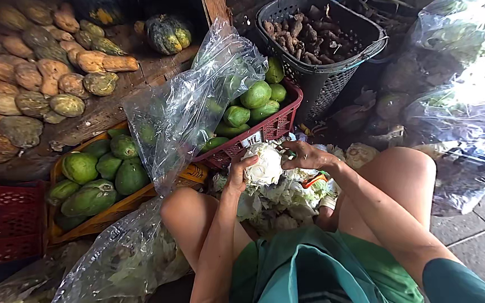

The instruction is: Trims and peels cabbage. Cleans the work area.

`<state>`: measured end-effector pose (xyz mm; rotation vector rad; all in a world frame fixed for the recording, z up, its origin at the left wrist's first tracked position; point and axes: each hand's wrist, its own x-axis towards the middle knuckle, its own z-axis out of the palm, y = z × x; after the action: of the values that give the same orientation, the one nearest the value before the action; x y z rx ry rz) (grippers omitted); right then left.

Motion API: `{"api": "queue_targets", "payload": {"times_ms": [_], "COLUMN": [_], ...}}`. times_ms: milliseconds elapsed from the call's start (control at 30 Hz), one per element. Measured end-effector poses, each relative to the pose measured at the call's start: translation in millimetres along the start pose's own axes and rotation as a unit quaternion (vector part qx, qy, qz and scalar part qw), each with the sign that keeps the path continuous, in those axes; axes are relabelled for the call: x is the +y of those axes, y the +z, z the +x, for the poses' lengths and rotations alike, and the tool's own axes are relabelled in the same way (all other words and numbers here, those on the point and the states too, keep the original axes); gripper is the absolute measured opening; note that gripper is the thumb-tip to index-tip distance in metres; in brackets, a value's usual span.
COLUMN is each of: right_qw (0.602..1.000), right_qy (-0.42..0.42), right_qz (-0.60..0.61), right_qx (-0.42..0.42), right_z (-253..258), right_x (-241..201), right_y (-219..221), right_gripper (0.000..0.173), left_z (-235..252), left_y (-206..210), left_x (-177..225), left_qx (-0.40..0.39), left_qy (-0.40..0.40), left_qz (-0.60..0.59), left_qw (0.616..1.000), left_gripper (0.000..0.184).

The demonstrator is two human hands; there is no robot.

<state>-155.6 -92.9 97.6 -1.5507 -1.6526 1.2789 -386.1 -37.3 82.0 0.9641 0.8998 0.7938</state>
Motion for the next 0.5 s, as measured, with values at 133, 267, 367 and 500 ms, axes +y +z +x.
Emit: {"api": "queue_targets", "payload": {"times_ms": [133, 267, 367, 500], "right_qw": [0.994, 1.000, 0.996, 0.995], "right_qy": [0.014, -0.013, -0.021, -0.068], "right_qz": [-0.108, -0.016, 0.072, 0.010], "right_qx": [0.015, -0.024, -0.045, -0.070], "right_z": [-1, -4, -9, -3], "right_x": [-5, -1, -5, 4], "right_y": [7, -10, -14, -10], "right_gripper": [0.025, 0.032, 0.046, 0.067], "left_z": [-2, -1, -1, -4], "left_y": [2, 1, -2, -4], "left_x": [-1, 2, 4, 3], "left_qx": [0.002, 0.014, -0.001, -0.057], "left_qy": [-0.020, -0.034, -0.042, -0.071], "left_qz": [0.007, -0.024, -0.006, 0.014], "left_qw": [1.000, 0.999, 0.999, 0.996], "left_gripper": [0.033, 0.028, 0.029, 0.039]}}
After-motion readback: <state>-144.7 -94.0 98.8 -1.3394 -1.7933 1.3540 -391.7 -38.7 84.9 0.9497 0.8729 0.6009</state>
